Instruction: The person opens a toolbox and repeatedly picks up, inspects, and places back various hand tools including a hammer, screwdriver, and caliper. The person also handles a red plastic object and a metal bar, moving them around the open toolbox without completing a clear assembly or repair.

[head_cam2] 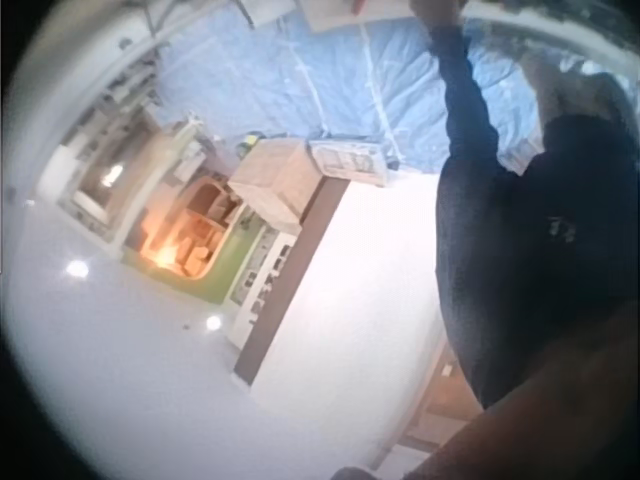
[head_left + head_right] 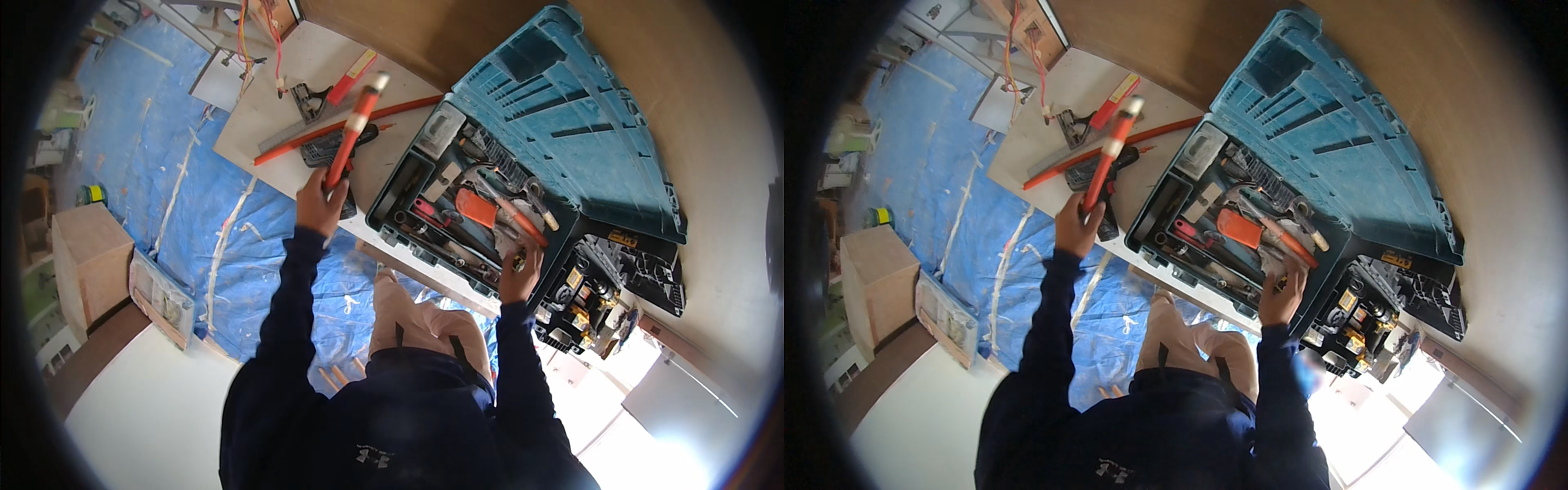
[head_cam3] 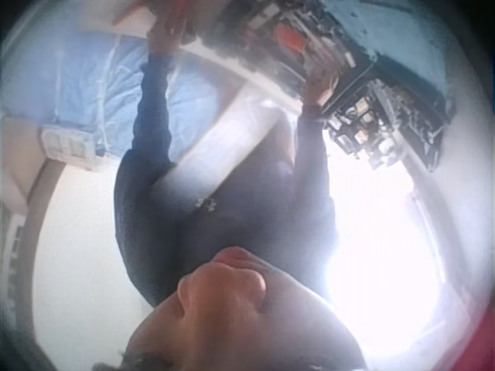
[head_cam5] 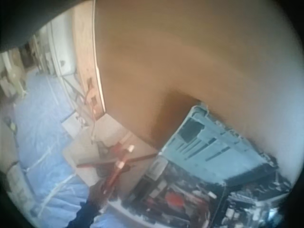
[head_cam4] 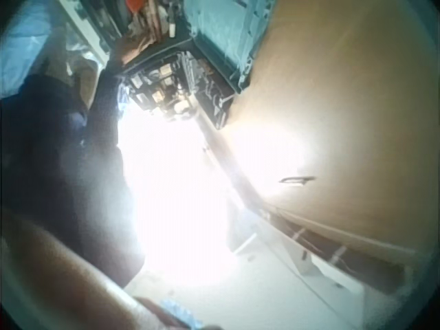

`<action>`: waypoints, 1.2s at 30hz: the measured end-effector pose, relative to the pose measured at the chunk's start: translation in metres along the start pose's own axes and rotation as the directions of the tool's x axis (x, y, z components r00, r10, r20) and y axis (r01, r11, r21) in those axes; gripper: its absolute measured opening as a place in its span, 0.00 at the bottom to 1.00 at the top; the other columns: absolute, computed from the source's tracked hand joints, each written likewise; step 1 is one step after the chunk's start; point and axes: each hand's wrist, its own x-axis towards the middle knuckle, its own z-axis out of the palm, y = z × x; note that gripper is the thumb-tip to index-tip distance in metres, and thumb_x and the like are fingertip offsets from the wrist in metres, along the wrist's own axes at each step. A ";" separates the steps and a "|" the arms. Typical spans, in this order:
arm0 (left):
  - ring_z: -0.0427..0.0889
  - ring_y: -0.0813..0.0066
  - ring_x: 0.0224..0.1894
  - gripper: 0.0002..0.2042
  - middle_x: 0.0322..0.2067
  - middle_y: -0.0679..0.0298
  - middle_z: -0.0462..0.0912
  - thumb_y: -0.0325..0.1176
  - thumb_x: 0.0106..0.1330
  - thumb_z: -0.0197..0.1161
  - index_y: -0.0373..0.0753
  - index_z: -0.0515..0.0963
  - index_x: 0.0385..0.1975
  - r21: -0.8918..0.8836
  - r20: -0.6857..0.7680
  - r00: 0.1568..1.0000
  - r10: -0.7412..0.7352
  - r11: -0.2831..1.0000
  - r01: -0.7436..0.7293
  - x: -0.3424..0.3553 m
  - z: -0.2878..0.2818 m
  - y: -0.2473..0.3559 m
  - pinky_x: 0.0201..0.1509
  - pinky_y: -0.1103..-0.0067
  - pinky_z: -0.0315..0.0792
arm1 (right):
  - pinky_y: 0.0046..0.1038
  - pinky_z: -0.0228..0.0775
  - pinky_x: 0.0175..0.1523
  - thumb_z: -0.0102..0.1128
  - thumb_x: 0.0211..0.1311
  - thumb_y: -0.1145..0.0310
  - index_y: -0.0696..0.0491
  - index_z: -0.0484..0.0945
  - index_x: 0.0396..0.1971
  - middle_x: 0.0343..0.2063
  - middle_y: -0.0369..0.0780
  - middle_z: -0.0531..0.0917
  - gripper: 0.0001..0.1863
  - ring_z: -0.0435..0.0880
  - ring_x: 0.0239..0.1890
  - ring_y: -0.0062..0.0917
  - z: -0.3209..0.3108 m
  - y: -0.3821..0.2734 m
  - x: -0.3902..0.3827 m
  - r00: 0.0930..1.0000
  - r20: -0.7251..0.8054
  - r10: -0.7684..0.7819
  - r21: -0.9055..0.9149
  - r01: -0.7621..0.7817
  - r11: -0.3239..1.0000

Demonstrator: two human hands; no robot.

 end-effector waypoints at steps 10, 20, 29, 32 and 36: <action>0.68 0.86 0.13 0.14 0.21 0.66 0.77 0.40 0.74 0.59 0.34 0.76 0.43 -0.573 0.071 0.827 -0.557 0.656 0.492 -0.207 -0.028 0.003 0.15 0.85 0.59 | 0.41 0.66 0.64 0.63 0.58 0.76 0.55 0.79 0.52 0.54 0.47 0.77 0.20 0.75 0.58 0.44 -0.021 -0.030 -0.129 0.984 0.179 0.004 0.192 -0.039 0.981; 0.61 0.89 0.12 0.09 0.16 0.73 0.68 0.37 0.74 0.58 0.38 0.72 0.43 -0.640 0.179 0.841 -0.510 0.589 0.493 -0.276 -0.050 0.043 0.13 0.87 0.52 | 0.41 0.69 0.61 0.64 0.58 0.74 0.54 0.78 0.53 0.52 0.47 0.77 0.21 0.75 0.56 0.45 -0.027 -0.016 -0.153 0.974 0.210 -0.083 0.284 0.021 0.959; 0.59 0.89 0.12 0.15 0.15 0.74 0.66 0.43 0.77 0.53 0.36 0.74 0.43 -0.576 0.132 0.902 -0.411 0.709 0.407 -0.246 -0.080 0.016 0.14 0.86 0.52 | 0.40 0.72 0.57 0.66 0.60 0.68 0.56 0.78 0.52 0.49 0.49 0.80 0.20 0.79 0.53 0.47 -0.030 -0.078 -0.156 0.944 0.325 -0.050 0.366 -0.077 0.928; 0.61 0.89 0.13 0.14 0.17 0.72 0.69 0.42 0.77 0.53 0.35 0.74 0.43 -0.544 0.119 0.898 -0.424 0.729 0.416 -0.219 -0.099 -0.006 0.14 0.86 0.54 | 0.39 0.71 0.57 0.65 0.62 0.65 0.57 0.78 0.52 0.48 0.50 0.80 0.20 0.79 0.52 0.47 0.017 -0.129 -0.101 0.903 0.345 -0.255 0.426 0.092 0.900; 0.65 0.88 0.14 0.14 0.19 0.70 0.72 0.41 0.76 0.53 0.34 0.75 0.43 -0.486 0.101 0.879 -0.466 0.748 0.452 -0.181 -0.133 -0.052 0.16 0.86 0.58 | 0.41 0.71 0.57 0.60 0.63 0.65 0.53 0.79 0.51 0.48 0.46 0.79 0.17 0.78 0.52 0.43 0.114 -0.246 0.004 0.792 0.461 -0.400 0.345 0.256 0.903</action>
